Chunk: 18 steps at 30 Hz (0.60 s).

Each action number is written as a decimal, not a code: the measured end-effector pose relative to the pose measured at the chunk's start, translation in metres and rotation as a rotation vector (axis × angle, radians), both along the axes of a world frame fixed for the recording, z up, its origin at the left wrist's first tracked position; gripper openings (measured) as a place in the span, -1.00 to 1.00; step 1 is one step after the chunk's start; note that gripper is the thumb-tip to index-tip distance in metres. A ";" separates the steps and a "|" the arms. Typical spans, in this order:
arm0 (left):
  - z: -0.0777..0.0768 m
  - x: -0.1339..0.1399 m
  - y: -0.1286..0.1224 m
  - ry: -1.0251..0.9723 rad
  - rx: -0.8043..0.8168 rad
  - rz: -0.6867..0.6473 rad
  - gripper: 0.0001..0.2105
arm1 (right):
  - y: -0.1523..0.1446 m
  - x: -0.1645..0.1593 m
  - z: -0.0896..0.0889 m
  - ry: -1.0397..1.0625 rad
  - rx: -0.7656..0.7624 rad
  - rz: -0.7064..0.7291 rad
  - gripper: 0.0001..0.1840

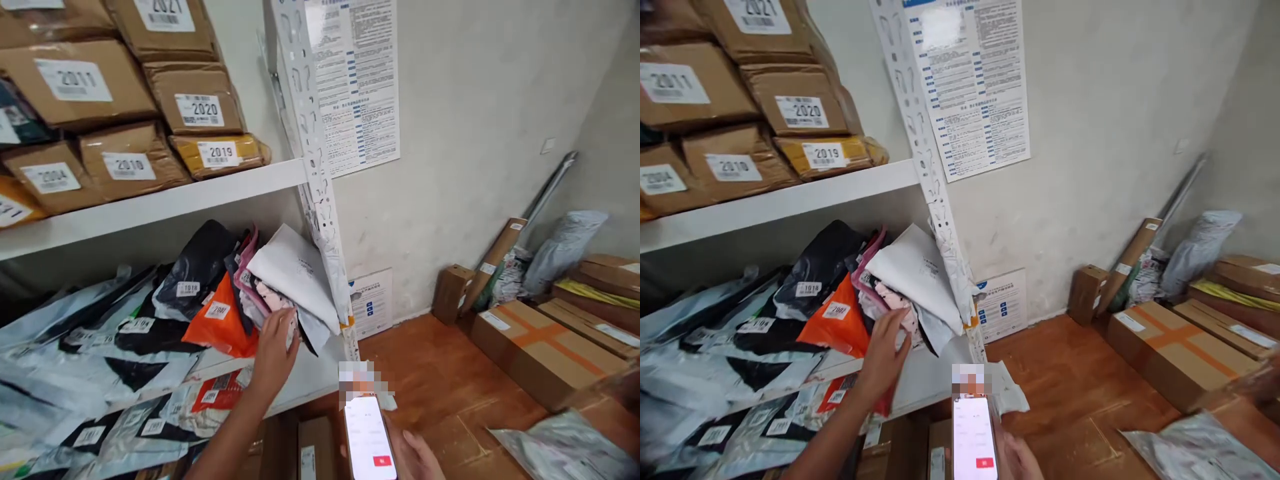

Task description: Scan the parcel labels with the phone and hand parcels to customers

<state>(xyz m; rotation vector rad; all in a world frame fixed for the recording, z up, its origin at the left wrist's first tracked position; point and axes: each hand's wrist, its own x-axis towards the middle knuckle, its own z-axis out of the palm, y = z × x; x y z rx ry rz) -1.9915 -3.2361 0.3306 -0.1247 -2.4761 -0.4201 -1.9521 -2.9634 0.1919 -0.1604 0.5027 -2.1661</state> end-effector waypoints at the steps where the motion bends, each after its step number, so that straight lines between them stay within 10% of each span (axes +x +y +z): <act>1: 0.014 -0.028 -0.004 0.022 -0.137 0.010 -0.57 | -0.004 -0.021 0.008 0.027 -0.058 0.032 -0.35; 7: 0.031 -0.137 -0.034 -0.035 -0.635 0.242 -0.62 | -0.054 -0.128 0.047 0.182 -0.214 0.162 -0.14; 18: 0.005 -0.146 -0.046 -0.087 -0.658 0.355 -0.61 | -0.144 -0.214 0.124 0.256 -0.268 0.023 -0.20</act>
